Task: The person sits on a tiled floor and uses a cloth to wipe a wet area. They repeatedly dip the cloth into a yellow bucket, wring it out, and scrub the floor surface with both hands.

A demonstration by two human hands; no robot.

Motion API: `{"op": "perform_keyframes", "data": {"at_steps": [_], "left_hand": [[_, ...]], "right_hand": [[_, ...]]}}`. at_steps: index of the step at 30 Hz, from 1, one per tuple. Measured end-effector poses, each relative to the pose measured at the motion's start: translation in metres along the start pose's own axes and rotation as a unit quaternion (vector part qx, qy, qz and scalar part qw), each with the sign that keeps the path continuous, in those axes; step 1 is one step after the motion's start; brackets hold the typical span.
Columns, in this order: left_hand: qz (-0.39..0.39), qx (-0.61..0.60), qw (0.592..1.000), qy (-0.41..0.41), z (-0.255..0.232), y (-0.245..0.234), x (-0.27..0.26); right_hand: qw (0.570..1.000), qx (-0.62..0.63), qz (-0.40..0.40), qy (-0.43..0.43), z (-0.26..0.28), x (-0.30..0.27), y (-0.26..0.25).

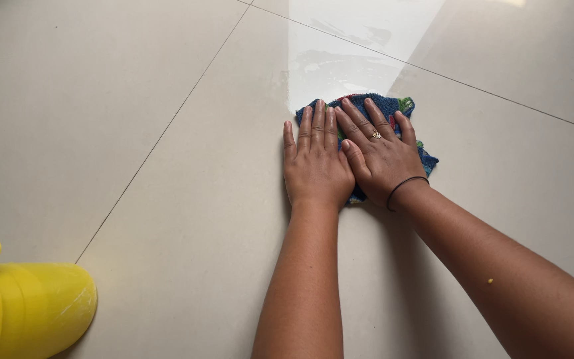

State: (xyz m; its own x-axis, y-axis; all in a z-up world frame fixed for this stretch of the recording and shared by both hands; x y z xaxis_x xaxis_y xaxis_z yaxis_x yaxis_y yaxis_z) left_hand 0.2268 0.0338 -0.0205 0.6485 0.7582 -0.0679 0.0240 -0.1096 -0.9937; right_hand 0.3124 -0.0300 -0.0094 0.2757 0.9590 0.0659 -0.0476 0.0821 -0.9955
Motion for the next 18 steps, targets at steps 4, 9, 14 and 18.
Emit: {"op": "perform_keyframes", "data": {"at_steps": [4,9,14,18], "left_hand": [[0.016,0.026,1.0,0.003,0.001,-0.004,0.042],[0.027,0.045,0.999,-0.002,0.0,-0.007,0.047],[0.04,0.047,0.998,0.01,-0.019,-0.001,0.021],[0.045,0.068,0.996,0.033,-0.043,0.004,-0.018]], "right_hand": [[1.0,0.01,0.013,0.024,-0.012,0.035,0.003],[0.998,0.008,0.032,0.056,-0.015,0.039,0.002],[0.998,0.007,0.019,0.051,-0.02,0.005,-0.003],[0.998,0.004,0.005,0.055,-0.023,-0.043,-0.006]]}}
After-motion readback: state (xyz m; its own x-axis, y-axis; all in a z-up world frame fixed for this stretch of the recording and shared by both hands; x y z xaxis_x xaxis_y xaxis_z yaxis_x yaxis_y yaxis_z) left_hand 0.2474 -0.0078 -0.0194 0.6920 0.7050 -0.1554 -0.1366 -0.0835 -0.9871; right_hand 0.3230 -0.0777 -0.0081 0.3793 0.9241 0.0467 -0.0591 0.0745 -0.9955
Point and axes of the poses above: each hand's wrist, its own x-axis towards the middle knuckle, its own y-axis out of the palm, z = x × y, the point moved 5 cm from there along x, towards the middle knuckle, and after that the axes turned 2 degrees about z, right-handed, at the moved point
